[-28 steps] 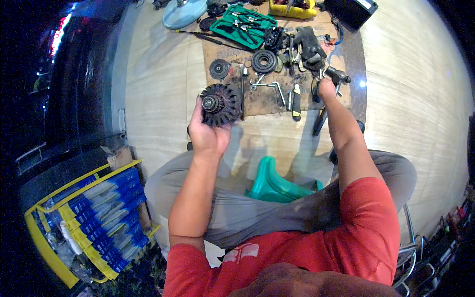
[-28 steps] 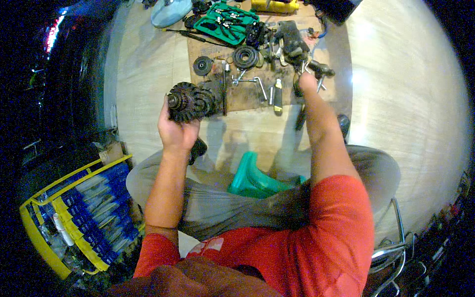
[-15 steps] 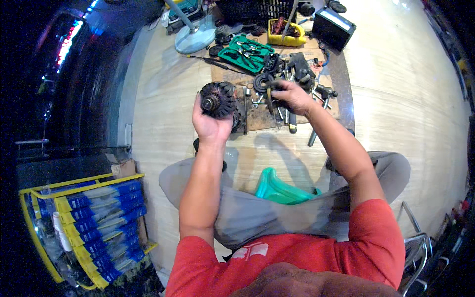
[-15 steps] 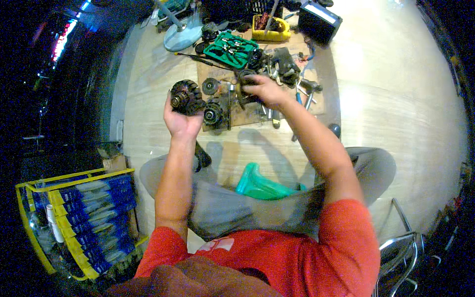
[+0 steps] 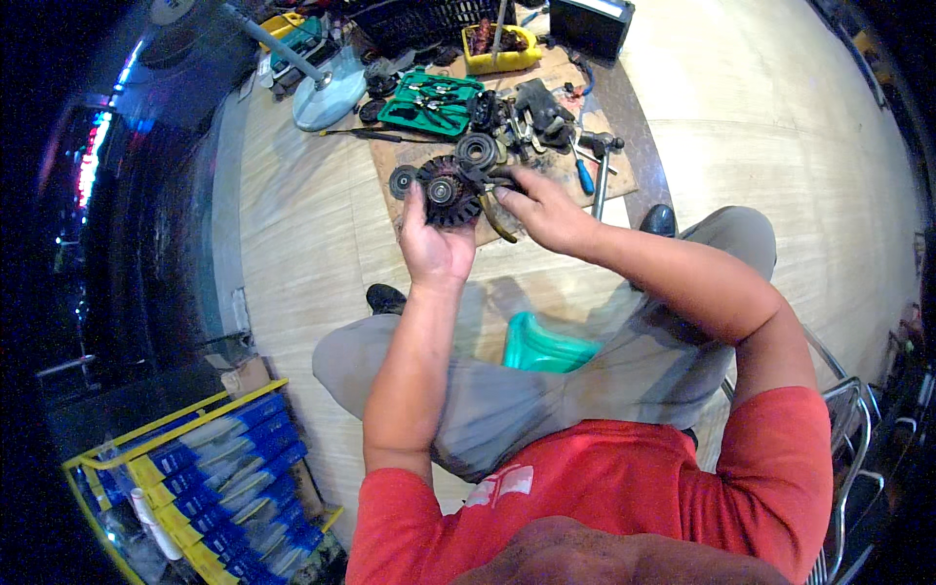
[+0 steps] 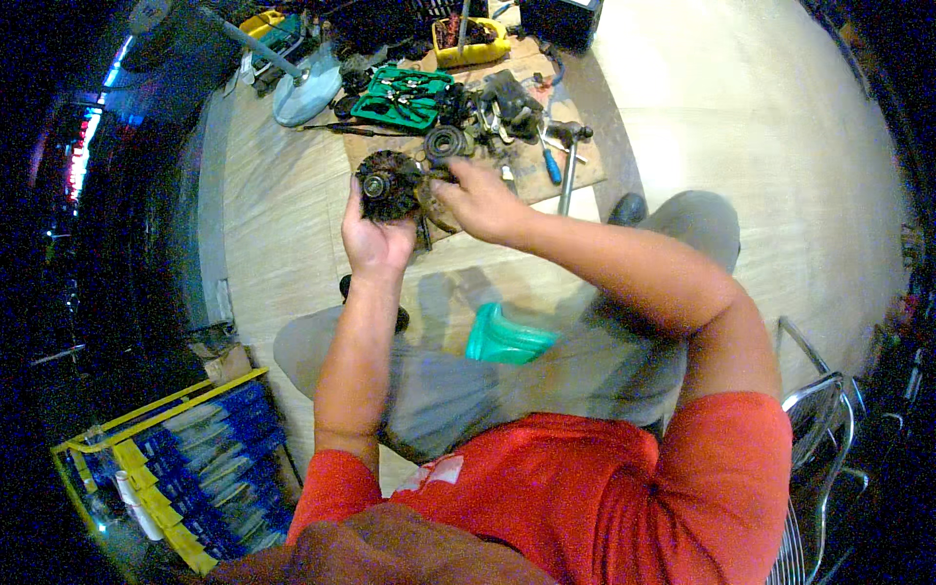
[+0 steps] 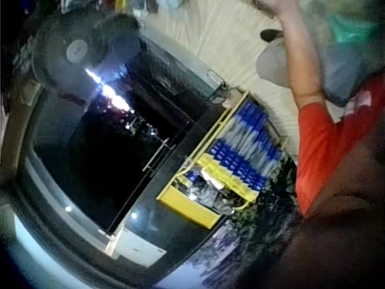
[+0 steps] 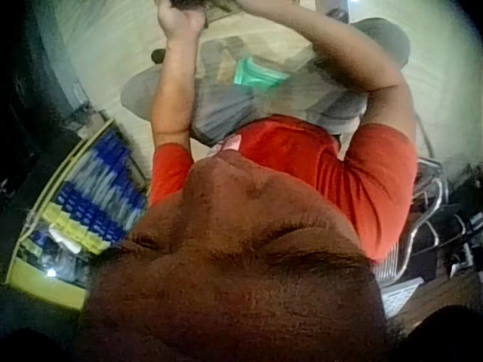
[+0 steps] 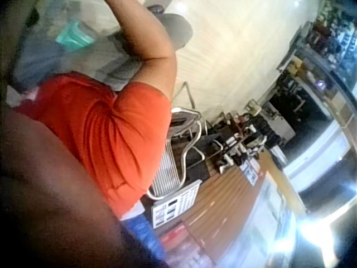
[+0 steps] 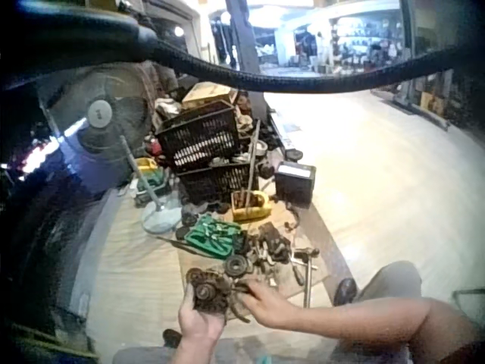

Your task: The person holds a metal automotive component and uses pliers to manipulate a small internal piece, then picks up a gear and a spring from the floor and slides them onto a metal shaft.

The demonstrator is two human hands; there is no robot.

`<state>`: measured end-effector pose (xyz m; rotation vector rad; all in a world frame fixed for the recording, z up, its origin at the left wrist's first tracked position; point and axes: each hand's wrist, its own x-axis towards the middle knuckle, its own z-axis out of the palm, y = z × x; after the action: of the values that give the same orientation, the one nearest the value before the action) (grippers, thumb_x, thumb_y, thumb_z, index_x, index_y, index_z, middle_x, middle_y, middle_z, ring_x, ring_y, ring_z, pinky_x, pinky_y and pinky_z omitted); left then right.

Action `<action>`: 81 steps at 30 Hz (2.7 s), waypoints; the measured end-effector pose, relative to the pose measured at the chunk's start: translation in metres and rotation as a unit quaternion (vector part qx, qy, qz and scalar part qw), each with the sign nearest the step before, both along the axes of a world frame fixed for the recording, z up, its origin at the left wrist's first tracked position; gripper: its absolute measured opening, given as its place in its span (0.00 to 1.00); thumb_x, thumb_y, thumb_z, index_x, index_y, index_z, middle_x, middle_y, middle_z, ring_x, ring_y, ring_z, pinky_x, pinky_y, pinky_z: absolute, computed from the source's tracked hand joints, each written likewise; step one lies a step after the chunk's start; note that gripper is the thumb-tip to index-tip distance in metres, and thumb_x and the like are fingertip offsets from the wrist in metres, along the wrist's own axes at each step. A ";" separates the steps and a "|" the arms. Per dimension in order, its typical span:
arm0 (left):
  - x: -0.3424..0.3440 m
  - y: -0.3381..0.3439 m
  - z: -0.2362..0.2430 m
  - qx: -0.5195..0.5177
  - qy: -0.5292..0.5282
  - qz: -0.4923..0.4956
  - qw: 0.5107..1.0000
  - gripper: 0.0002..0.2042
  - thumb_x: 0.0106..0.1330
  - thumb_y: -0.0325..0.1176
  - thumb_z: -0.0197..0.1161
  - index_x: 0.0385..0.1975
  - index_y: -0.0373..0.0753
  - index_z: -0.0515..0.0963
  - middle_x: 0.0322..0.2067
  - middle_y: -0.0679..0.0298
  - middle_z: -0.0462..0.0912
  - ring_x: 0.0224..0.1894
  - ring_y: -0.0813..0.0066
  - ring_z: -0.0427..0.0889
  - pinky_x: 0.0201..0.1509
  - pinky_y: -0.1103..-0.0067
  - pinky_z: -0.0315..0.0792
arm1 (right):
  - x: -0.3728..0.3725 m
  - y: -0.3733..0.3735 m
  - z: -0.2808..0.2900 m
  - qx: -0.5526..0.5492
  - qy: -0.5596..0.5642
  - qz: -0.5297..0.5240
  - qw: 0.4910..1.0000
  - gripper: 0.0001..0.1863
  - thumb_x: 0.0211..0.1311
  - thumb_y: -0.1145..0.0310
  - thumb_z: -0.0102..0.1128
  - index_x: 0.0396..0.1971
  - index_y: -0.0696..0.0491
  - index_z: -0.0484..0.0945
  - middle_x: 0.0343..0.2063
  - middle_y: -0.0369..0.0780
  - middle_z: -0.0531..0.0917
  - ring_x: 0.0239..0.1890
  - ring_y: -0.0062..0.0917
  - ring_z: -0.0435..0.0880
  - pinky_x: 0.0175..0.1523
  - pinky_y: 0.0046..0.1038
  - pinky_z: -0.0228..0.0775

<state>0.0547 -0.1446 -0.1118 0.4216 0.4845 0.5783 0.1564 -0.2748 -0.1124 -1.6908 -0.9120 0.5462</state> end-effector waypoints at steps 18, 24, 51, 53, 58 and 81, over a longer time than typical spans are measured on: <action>0.005 0.004 0.003 0.036 0.039 0.033 0.998 0.16 0.71 0.41 0.45 0.51 0.39 0.70 0.47 0.60 0.77 0.49 0.64 0.76 0.55 0.67 0.70 | -0.034 0.017 -0.012 -0.066 0.124 0.080 0.987 0.16 0.57 0.67 0.49 0.42 0.62 0.68 0.33 0.59 0.77 0.40 0.55 0.75 0.46 0.45 0.68; 0.003 0.018 -0.001 0.012 -0.014 0.035 0.999 0.15 0.70 0.40 0.48 0.51 0.39 0.69 0.48 0.60 0.76 0.50 0.64 0.75 0.56 0.65 0.70 | -0.043 0.010 -0.015 -0.095 0.245 0.139 0.955 0.13 0.62 0.64 0.48 0.34 0.60 0.74 0.20 0.43 0.77 0.23 0.30 0.74 0.30 0.33 0.67; -0.016 0.024 -0.003 0.080 0.030 0.033 0.996 0.18 0.70 0.42 0.46 0.53 0.36 0.69 0.51 0.56 0.75 0.54 0.60 0.73 0.59 0.61 0.67 | -0.037 -0.010 -0.012 -0.017 0.645 0.194 0.739 0.26 0.58 0.36 0.50 0.40 0.44 0.76 0.28 0.29 0.78 0.26 0.16 0.74 0.22 0.22 0.63; -0.015 0.023 -0.003 0.068 0.042 0.030 0.996 0.19 0.71 0.42 0.46 0.53 0.36 0.69 0.51 0.56 0.75 0.54 0.60 0.73 0.59 0.61 0.67 | -0.036 -0.012 -0.009 -0.001 0.604 0.224 0.765 0.22 0.57 0.41 0.56 0.38 0.44 0.75 0.26 0.29 0.74 0.23 0.14 0.69 0.22 0.18 0.58; -0.017 0.022 -0.006 0.050 0.017 0.012 0.999 0.19 0.71 0.42 0.45 0.53 0.36 0.69 0.51 0.57 0.75 0.54 0.60 0.73 0.58 0.61 0.68 | -0.040 -0.011 -0.003 -0.051 0.573 0.208 0.791 0.15 0.58 0.56 0.62 0.39 0.48 0.72 0.25 0.28 0.72 0.26 0.13 0.69 0.24 0.17 0.57; -0.013 0.014 -0.001 0.016 0.022 0.012 1.000 0.21 0.70 0.43 0.43 0.52 0.33 0.70 0.52 0.54 0.74 0.56 0.55 0.71 0.64 0.59 0.59 | -0.005 -0.009 0.032 -0.077 0.534 0.254 0.803 0.15 0.52 0.70 0.60 0.40 0.57 0.75 0.30 0.36 0.79 0.28 0.19 0.77 0.28 0.21 0.69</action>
<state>0.0420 -0.1307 -0.1129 0.4597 0.5233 0.6012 0.1516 -0.2837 -0.0807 -0.9394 -0.4357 1.7478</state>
